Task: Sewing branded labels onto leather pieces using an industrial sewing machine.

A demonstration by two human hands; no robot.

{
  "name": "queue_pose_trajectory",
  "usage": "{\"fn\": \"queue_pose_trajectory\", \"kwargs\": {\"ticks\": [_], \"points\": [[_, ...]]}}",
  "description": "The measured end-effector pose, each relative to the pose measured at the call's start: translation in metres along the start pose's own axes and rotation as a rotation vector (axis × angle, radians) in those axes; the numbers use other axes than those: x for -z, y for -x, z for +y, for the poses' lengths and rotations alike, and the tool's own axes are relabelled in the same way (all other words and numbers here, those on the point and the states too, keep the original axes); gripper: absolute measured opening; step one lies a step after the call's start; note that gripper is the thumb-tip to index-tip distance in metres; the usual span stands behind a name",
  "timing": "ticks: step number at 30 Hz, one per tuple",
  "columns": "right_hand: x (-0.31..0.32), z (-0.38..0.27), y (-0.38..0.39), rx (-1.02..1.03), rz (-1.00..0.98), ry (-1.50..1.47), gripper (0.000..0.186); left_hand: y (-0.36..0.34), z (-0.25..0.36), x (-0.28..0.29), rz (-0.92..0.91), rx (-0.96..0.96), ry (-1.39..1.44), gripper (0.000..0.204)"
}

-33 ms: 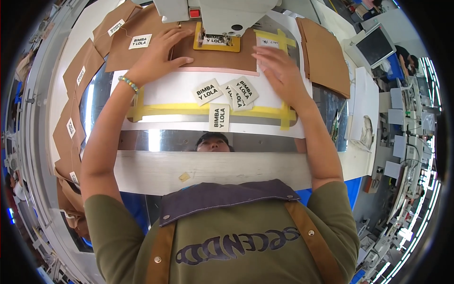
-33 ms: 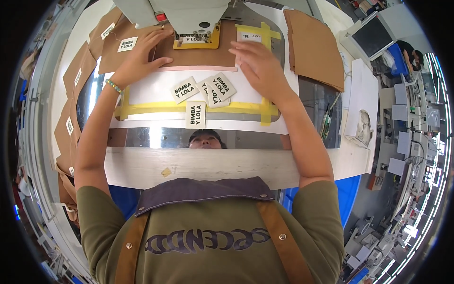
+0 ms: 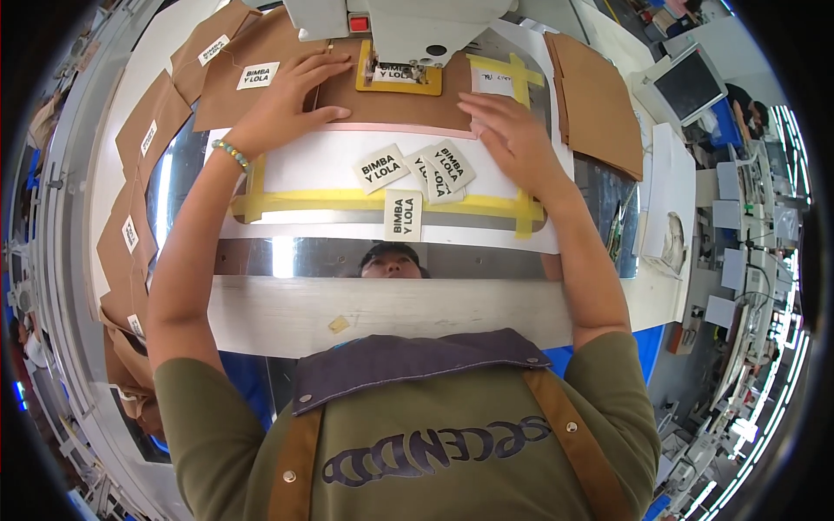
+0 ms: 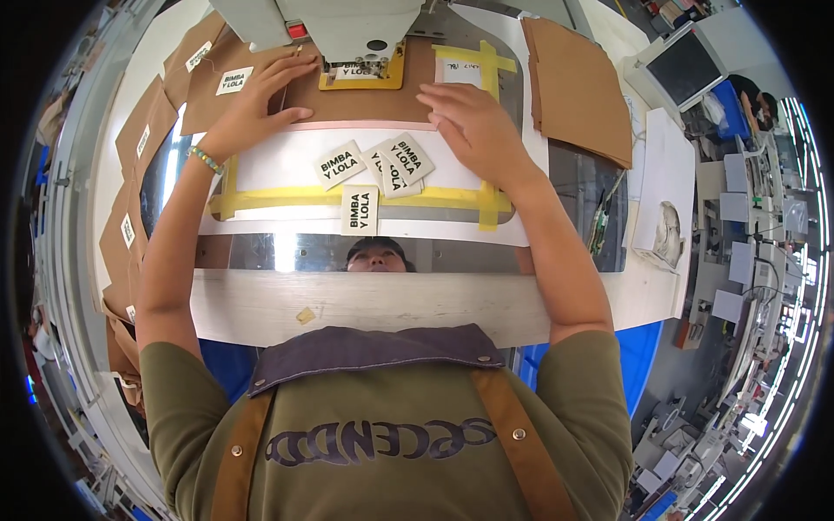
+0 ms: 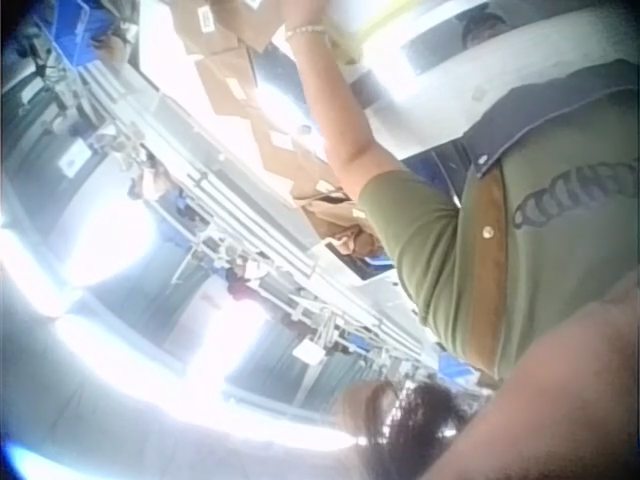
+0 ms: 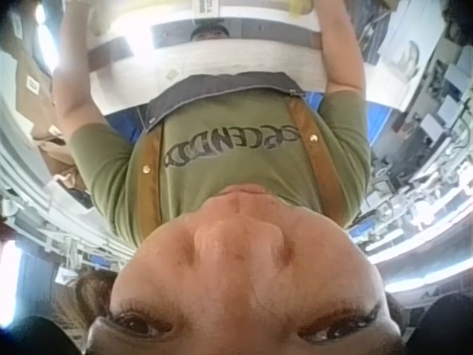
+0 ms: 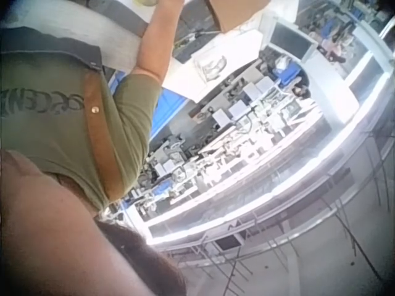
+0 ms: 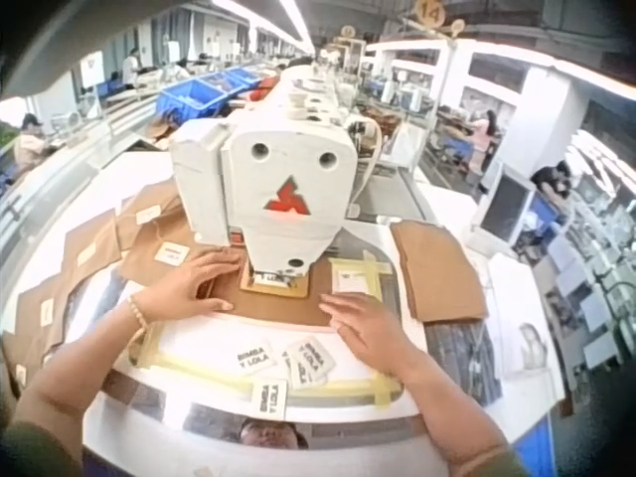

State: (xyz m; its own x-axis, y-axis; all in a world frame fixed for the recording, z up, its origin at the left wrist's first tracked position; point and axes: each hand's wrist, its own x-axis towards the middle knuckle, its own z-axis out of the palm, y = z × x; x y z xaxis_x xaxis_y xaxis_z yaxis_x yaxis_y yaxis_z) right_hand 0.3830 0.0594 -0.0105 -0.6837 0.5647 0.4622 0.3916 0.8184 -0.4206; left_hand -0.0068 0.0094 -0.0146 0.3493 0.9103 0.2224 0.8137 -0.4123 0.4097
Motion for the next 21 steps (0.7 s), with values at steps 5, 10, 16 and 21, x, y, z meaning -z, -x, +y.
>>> {"fn": "queue_pose_trajectory", "kwargs": {"ticks": [5,10,16,21], "points": [[0.003,-0.006,-0.004,-0.113,-0.141,0.005,0.03,0.009,-0.015,0.009,-0.035,-0.016,-0.039,0.075],[0.006,-0.008,-0.007,-0.073,-0.165,0.073,0.031,0.01,-0.015,0.003,0.028,-0.042,-0.035,0.07],[0.019,-0.013,-0.003,-0.039,-0.214,0.232,0.036,0.004,0.009,-0.002,-0.007,-0.025,-0.016,0.06],[0.033,-0.043,0.002,-0.089,-0.28,0.392,0.041,0.0,0.035,-0.028,0.161,-0.191,-0.093,0.036]]}}
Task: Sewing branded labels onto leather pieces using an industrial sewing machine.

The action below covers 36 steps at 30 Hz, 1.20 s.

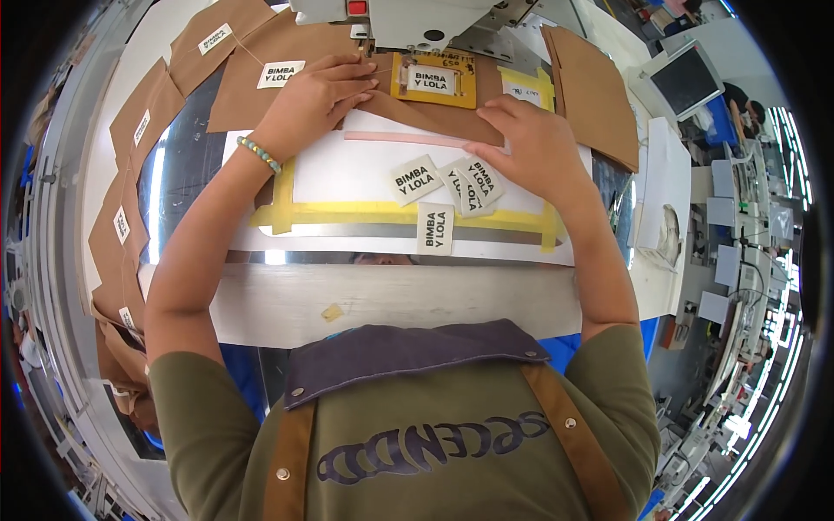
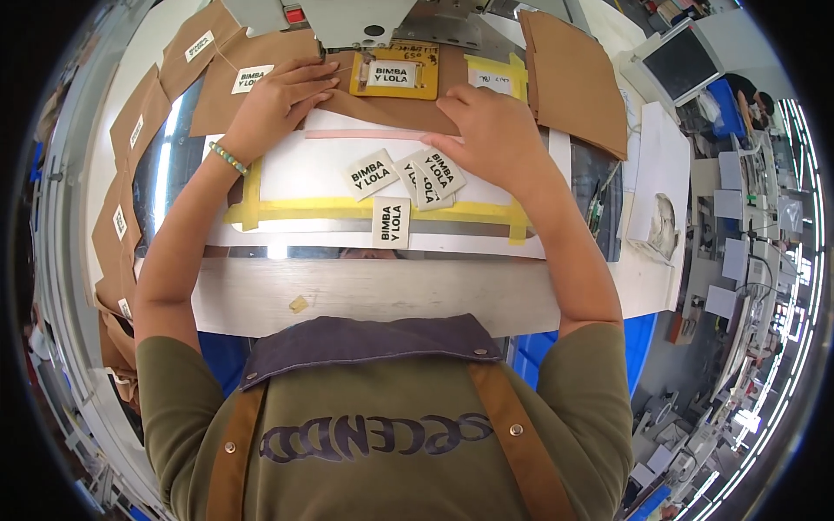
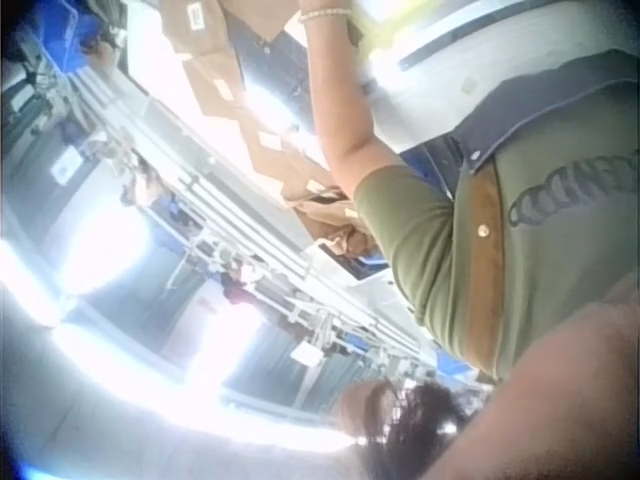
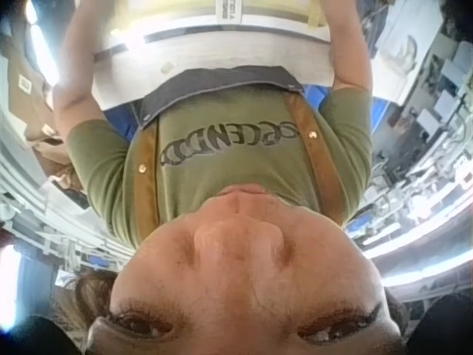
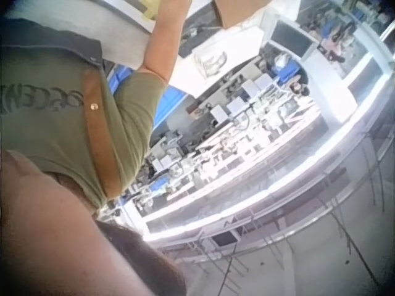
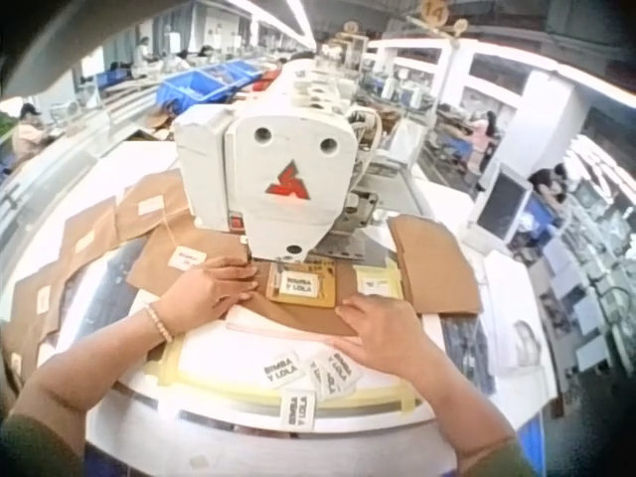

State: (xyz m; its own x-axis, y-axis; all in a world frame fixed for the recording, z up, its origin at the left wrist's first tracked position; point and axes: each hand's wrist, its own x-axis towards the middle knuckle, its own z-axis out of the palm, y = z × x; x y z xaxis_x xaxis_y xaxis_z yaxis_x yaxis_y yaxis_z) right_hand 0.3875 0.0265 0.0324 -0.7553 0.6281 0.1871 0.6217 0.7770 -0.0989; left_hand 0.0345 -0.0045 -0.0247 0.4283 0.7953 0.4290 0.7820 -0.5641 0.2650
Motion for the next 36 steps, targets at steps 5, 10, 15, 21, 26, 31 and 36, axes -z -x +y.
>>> {"fn": "queue_pose_trajectory", "kwargs": {"ticks": [5,10,15,21,26,31,36], "points": [[-0.011,0.01,0.014,0.008,0.077,0.026,0.042,0.002,0.003,0.004,-0.015,-0.087,-0.049,0.03],[0.001,0.025,0.033,-0.071,0.079,-0.063,0.033,0.034,-0.008,0.035,-0.024,-0.264,-0.306,0.024],[0.018,0.057,0.045,-0.135,0.18,-0.026,0.028,0.092,-0.077,0.067,-0.036,0.073,-0.417,0.027],[0.026,0.087,0.061,-0.234,0.201,0.197,0.037,0.12,-0.115,0.094,-0.063,0.268,-0.554,0.024],[0.015,0.102,0.074,-0.387,0.083,0.146,0.044,0.094,-0.081,0.096,-0.084,0.509,-0.62,0.042],[0.025,0.116,0.077,-0.291,0.073,-0.01,0.037,0.082,-0.048,0.095,0.095,0.299,-0.492,0.05],[0.019,0.122,0.085,-0.188,0.14,-0.008,0.027,0.049,0.011,0.079,0.064,0.27,-0.239,0.048]]}}
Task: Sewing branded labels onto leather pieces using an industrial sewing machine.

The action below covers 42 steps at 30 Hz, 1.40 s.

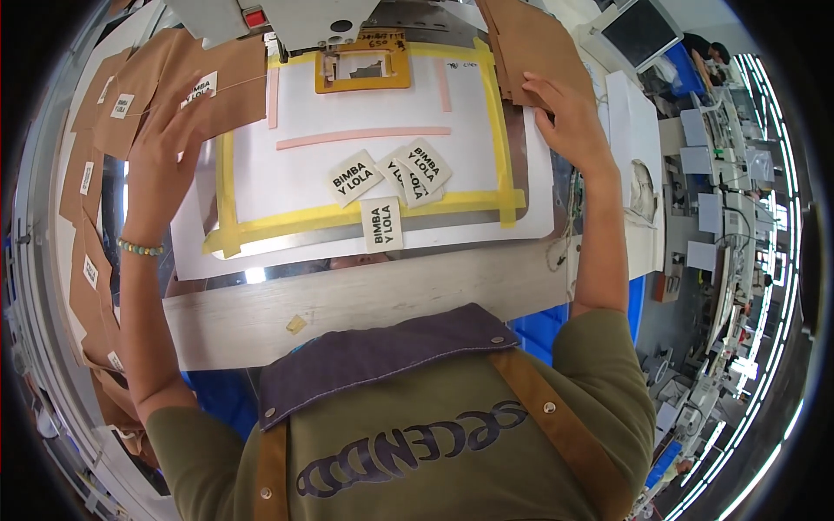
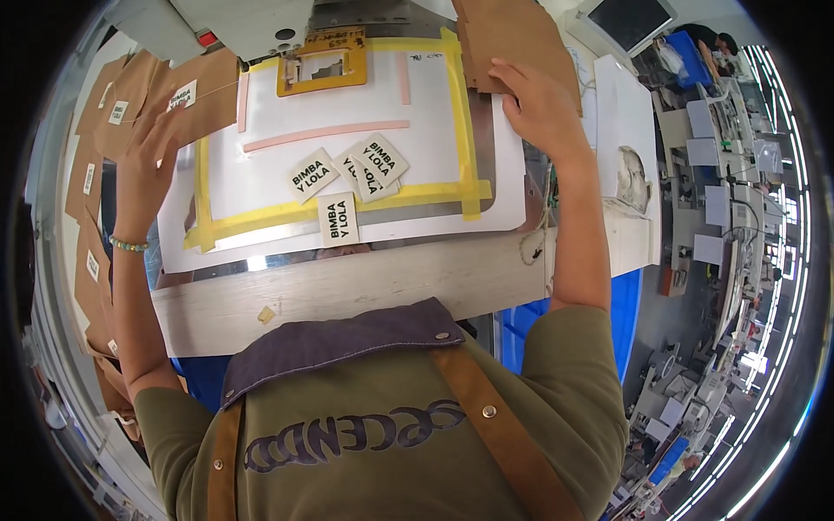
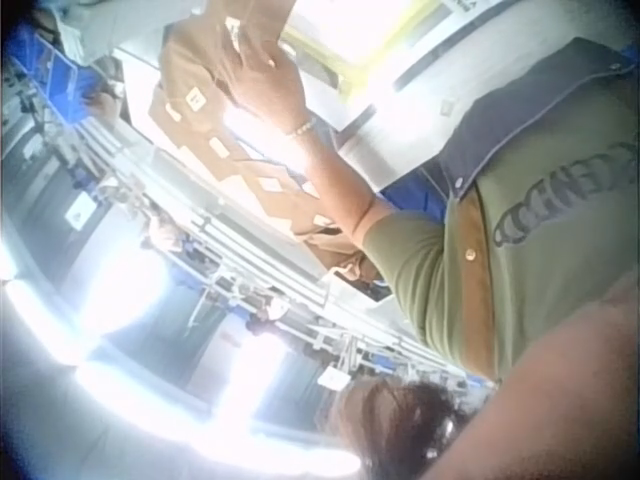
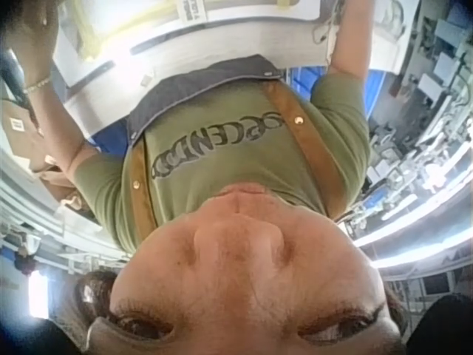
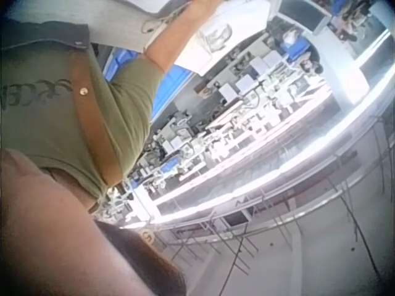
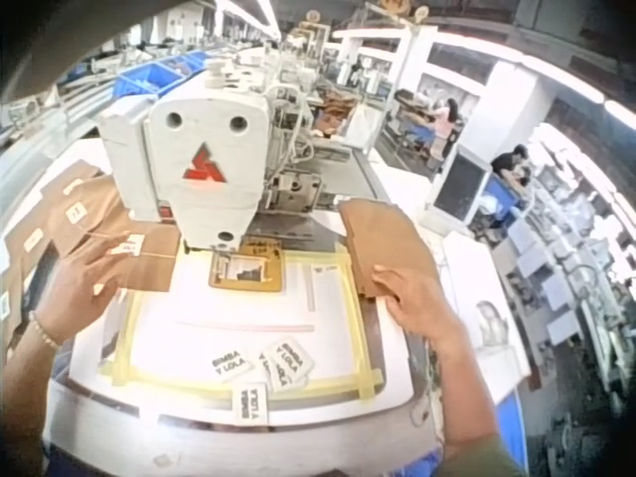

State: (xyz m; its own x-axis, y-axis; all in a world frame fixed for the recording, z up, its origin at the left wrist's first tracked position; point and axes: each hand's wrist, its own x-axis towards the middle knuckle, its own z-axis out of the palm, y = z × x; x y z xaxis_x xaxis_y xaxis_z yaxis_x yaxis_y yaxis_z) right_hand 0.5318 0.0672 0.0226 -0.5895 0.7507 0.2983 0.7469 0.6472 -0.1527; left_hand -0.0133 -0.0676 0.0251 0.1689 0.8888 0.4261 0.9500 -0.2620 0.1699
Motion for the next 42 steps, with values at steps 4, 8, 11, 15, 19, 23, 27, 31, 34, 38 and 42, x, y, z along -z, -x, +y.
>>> {"fn": "queue_pose_trajectory", "kwargs": {"ticks": [4,8,11,15,19,23,27,31,34,38,42], "points": [[0.003,0.014,0.004,-0.09,0.017,-0.208,0.017,-0.003,0.031,-0.006,-0.012,-0.084,0.075,0.039],[0.004,0.018,0.002,-0.158,-0.007,-0.327,0.012,-0.008,0.047,0.009,0.005,-0.119,0.423,0.026],[0.005,0.014,0.004,-0.048,0.027,-0.153,0.014,-0.019,-0.009,0.097,0.053,-0.056,0.424,0.03],[0.002,-0.007,-0.01,0.038,0.047,-0.089,0.013,0.062,-0.115,0.065,-0.171,0.11,0.861,0.037],[-0.005,0.003,-0.005,-0.004,0.075,-0.058,0.016,0.097,-0.138,0.045,-0.122,0.084,0.879,0.035],[-0.007,0.004,-0.003,-0.162,0.042,-0.235,0.017,0.096,-0.121,0.035,-0.087,0.043,0.889,0.033],[-0.004,-0.002,-0.005,0.083,0.148,0.007,0.014,0.076,-0.107,0.035,-0.049,-0.021,0.881,0.031],[-0.007,-0.002,-0.004,-0.019,0.089,-0.093,0.012,0.06,-0.092,0.032,-0.01,-0.077,0.883,0.029],[-0.006,0.002,-0.008,-0.013,0.095,-0.129,0.01,0.06,-0.065,0.017,0.061,-0.083,0.896,0.028],[-0.008,0.001,-0.008,-0.05,0.08,-0.182,0.009,0.059,-0.041,0.015,0.111,-0.098,0.899,0.027],[-0.005,0.021,-0.011,-0.156,-0.008,-0.36,0.014,0.049,-0.006,0.007,0.17,-0.119,0.911,0.026]]}}
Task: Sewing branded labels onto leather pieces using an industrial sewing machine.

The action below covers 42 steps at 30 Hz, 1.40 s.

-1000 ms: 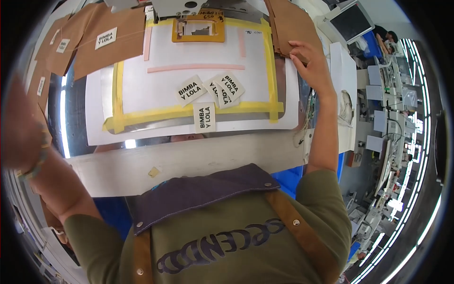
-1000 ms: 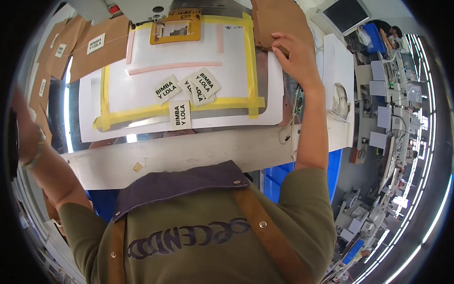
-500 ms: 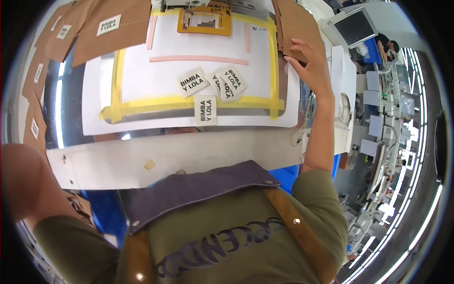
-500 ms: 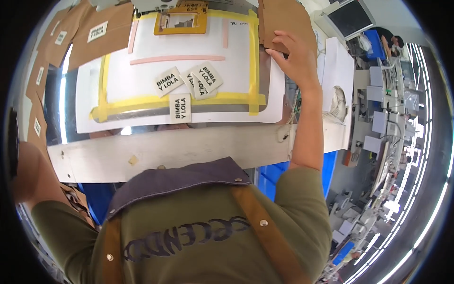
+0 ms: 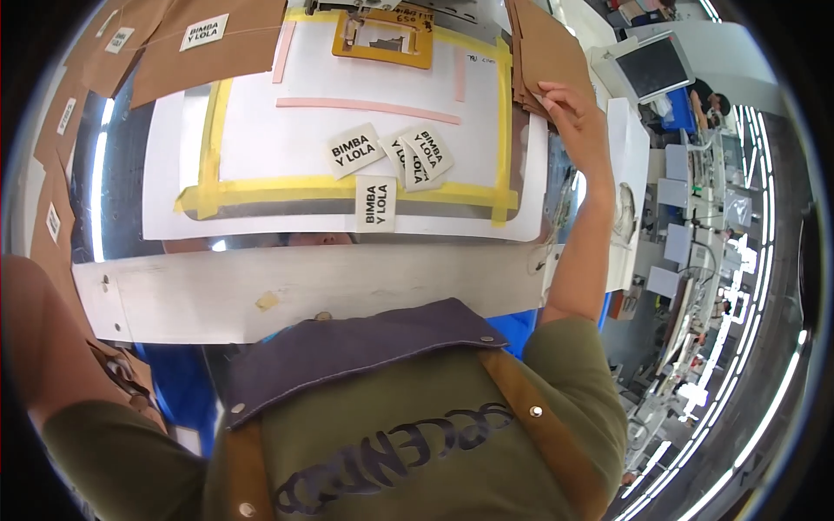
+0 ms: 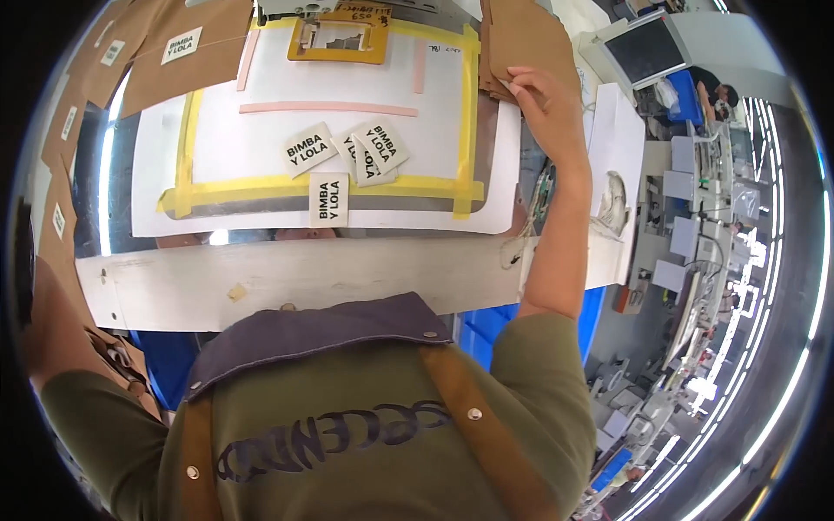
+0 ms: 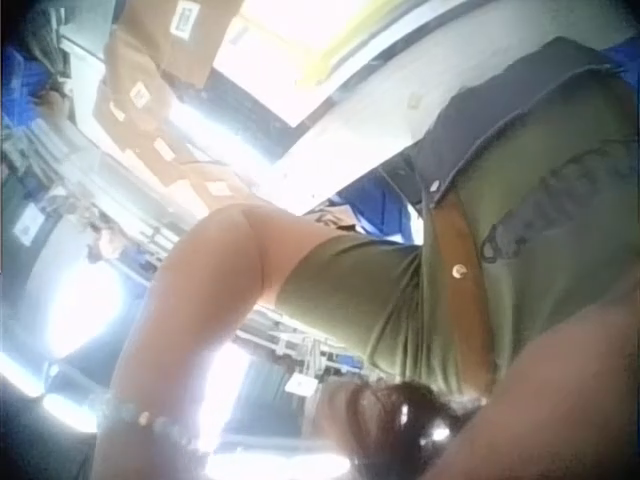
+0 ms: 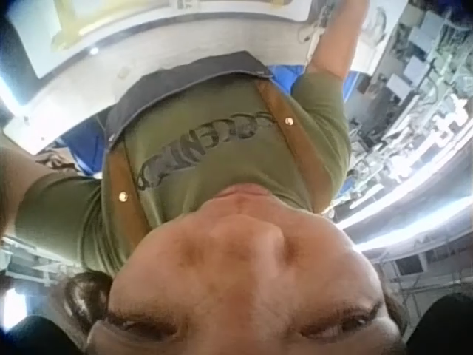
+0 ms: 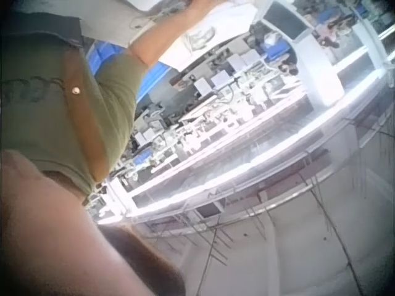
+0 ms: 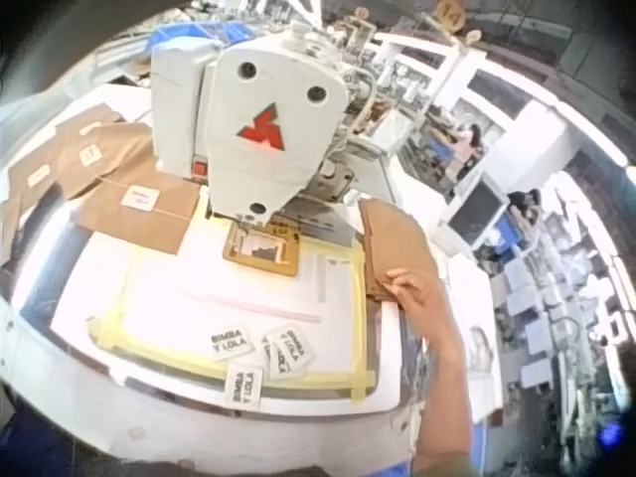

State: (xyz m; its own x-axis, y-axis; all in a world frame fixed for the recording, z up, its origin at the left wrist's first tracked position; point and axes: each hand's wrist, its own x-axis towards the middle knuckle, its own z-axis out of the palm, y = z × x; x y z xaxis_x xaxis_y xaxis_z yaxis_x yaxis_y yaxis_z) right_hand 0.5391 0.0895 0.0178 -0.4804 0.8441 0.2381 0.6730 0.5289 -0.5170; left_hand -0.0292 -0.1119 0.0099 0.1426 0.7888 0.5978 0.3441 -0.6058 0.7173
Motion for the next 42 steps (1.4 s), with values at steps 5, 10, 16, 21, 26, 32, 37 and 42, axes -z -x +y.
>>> {"fn": "queue_pose_trajectory", "kwargs": {"ticks": [5,10,16,21,26,32,37,42], "points": [[0.003,-0.01,-0.02,-0.081,0.394,-0.103,0.015,-0.03,0.024,-0.035,0.017,-0.083,-0.013,0.025],[-0.032,-0.058,-0.028,0.303,0.101,0.241,0.016,-0.073,0.048,-0.065,-0.019,-0.205,-0.06,0.025],[-0.097,-0.109,-0.02,0.765,-0.006,0.425,0.02,-0.066,0.047,-0.143,-0.254,-0.139,-0.421,0.038],[-0.098,-0.139,-0.016,0.948,0.059,0.329,0.018,-0.079,0.022,-0.17,-0.293,-0.194,-0.534,0.036],[-0.086,-0.144,0.005,0.698,0.031,0.309,0.02,-0.083,0.0,-0.158,-0.36,-0.34,-0.636,0.026],[-0.074,-0.095,0.013,0.549,0.036,0.463,0.024,-0.072,-0.019,-0.128,-0.346,-0.417,-0.816,0.015],[-0.086,-0.093,0.005,0.417,0.006,0.376,0.035,-0.066,-0.025,-0.116,-0.419,-0.359,-1.083,0.019],[-0.096,-0.094,-0.004,0.371,-0.142,0.477,0.063,-0.053,-0.023,-0.105,-0.446,-0.229,-1.22,0.033]]}}
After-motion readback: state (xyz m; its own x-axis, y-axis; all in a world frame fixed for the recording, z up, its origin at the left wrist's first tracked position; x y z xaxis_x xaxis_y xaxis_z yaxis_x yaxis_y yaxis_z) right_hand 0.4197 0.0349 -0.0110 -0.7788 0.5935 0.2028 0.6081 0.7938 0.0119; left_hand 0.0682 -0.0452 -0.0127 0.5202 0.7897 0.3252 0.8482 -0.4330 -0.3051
